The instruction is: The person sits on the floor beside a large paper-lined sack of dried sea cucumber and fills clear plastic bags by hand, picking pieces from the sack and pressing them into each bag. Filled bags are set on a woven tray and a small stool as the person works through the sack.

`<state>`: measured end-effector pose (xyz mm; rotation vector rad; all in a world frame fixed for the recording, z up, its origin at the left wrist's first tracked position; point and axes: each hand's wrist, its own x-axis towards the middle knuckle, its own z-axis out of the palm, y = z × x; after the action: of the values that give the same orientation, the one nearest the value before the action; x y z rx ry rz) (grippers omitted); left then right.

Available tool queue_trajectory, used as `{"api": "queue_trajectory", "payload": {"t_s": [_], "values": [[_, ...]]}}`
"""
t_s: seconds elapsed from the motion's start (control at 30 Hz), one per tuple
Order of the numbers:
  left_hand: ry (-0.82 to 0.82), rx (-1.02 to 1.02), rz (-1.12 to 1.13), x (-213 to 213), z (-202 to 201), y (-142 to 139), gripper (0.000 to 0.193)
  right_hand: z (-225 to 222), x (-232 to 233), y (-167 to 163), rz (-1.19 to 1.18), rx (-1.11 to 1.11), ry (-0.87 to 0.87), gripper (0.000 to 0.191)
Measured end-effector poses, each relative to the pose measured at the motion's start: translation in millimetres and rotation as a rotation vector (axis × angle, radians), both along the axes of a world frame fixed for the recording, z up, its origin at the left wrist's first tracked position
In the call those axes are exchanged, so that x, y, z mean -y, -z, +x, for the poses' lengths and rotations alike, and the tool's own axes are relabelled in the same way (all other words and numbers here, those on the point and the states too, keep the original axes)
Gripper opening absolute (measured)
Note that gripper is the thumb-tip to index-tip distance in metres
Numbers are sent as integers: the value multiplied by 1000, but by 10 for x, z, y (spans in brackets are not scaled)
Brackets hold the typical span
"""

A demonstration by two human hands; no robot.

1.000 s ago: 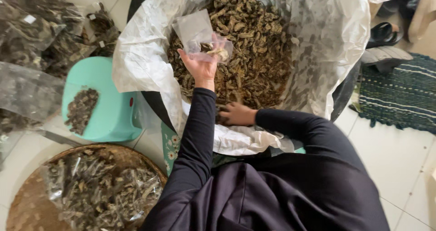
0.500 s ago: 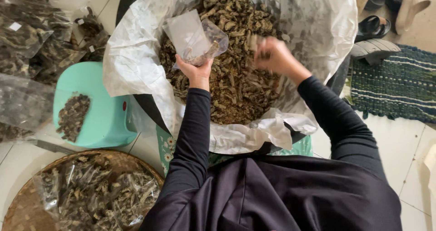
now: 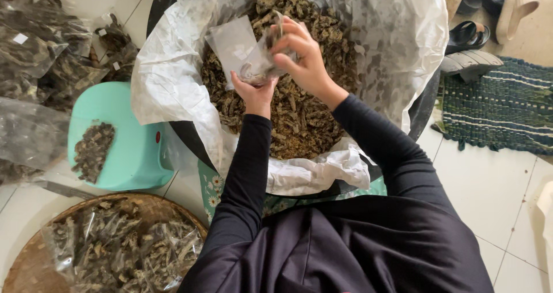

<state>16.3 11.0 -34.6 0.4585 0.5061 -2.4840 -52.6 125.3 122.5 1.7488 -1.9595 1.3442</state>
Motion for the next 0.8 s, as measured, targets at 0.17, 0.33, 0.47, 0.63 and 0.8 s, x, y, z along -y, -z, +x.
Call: {"api": "queue_trajectory", "payload": {"t_s": [0.17,0.33,0.47,0.63,0.8], "values": [[-46,141,81,81,31,-19,75,-348,-236,344,-119,414,-8,55],[-188,-235,-221,232,55,203,62,-691,-561,972,332,845,493,67],[-213,-398,-120,291,80,240,70,-417,-872,1345,1075,1093,513,107],[-139,117,25,193,43,49,65,155,-821,1650,1193,722,510,128],[-189,-16,-62,147,37,51,65,-6,-679,1571,1125,424,257,85]]}}
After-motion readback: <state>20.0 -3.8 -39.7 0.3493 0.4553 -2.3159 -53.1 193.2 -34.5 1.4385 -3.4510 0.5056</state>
